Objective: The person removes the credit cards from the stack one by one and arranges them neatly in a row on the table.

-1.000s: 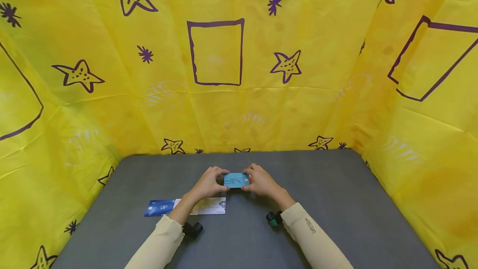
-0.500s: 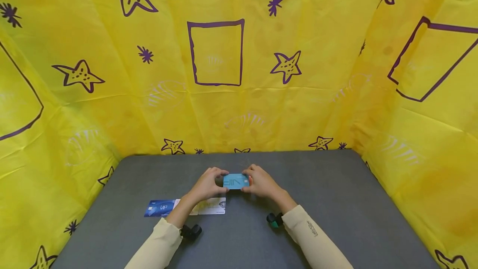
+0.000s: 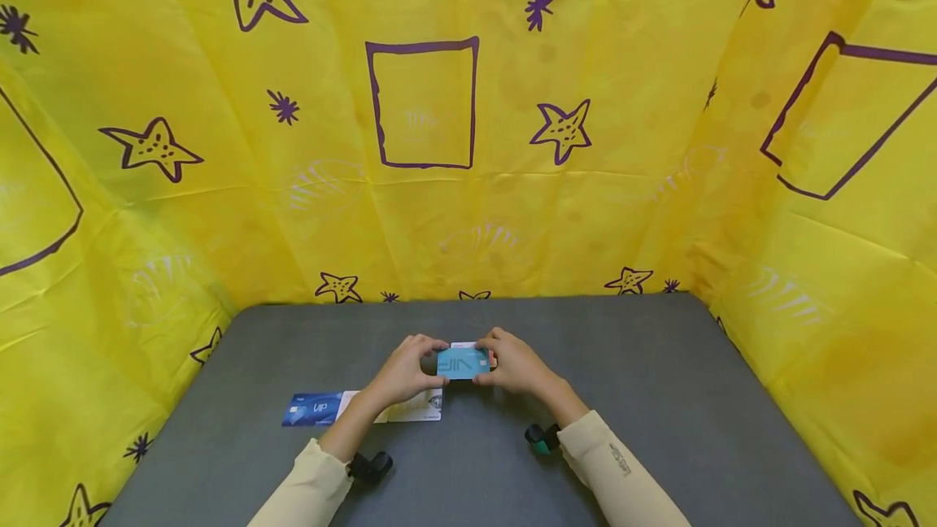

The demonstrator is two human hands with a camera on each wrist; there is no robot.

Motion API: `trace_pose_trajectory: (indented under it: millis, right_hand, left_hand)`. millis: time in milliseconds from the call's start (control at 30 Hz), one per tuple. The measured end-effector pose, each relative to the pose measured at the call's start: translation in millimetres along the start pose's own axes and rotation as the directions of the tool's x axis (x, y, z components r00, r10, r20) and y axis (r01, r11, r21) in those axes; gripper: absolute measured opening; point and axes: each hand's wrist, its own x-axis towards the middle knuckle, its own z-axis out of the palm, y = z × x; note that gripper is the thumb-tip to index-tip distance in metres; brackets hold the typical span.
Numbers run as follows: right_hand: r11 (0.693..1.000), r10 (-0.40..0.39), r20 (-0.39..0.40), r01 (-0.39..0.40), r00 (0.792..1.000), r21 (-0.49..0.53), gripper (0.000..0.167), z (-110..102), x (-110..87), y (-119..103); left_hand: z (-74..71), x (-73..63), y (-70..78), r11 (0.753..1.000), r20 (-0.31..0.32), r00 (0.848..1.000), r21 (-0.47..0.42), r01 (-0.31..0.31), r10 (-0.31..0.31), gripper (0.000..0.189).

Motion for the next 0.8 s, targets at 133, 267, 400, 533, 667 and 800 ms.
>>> trace_pose_trajectory:
  millis: [133,267,400,533,667,800]
  right_hand:
    - [1.000,0.006,0.006,-0.006,1.000,-0.002,0.053,0.0,-2.3,-0.7]
    - [1.000,0.014,0.021,-0.014,1.000,-0.005,0.054,1.9,-4.4,0.1]
    - [1.000,0.018,0.034,-0.018,0.999,0.003,0.053,3.1,-7.2,-0.2]
    - [1.000,0.023,0.035,-0.023,0.999,0.012,0.051,4.6,-10.2,-0.6]
    - [0.999,0.031,0.035,-0.031,0.999,0.013,0.050,7.6,-12.6,0.6]
    - [1.000,0.030,0.028,-0.030,0.999,-0.008,0.049,11.5,-14.2,3.1]
  left_hand:
    - [0.5,-2.9,0.1,1.000,0.012,1.000,-0.016,-0.002,0.002,0.053]
    - [1.3,-5.7,-0.4,0.999,0.048,0.999,-0.051,0.017,-0.014,0.053]
    - [2.7,-7.9,-0.7,0.998,0.064,0.998,-0.061,0.021,-0.017,0.054]
    - [4.3,-10.1,-1.2,0.999,0.052,0.998,-0.041,-0.015,0.017,0.054]
    - [5.6,-12.3,-1.5,0.999,0.055,0.998,-0.034,-0.042,0.043,0.053]
    - [7.2,-14.4,-2.1,0.998,0.074,0.996,-0.031,-0.052,0.054,0.052]
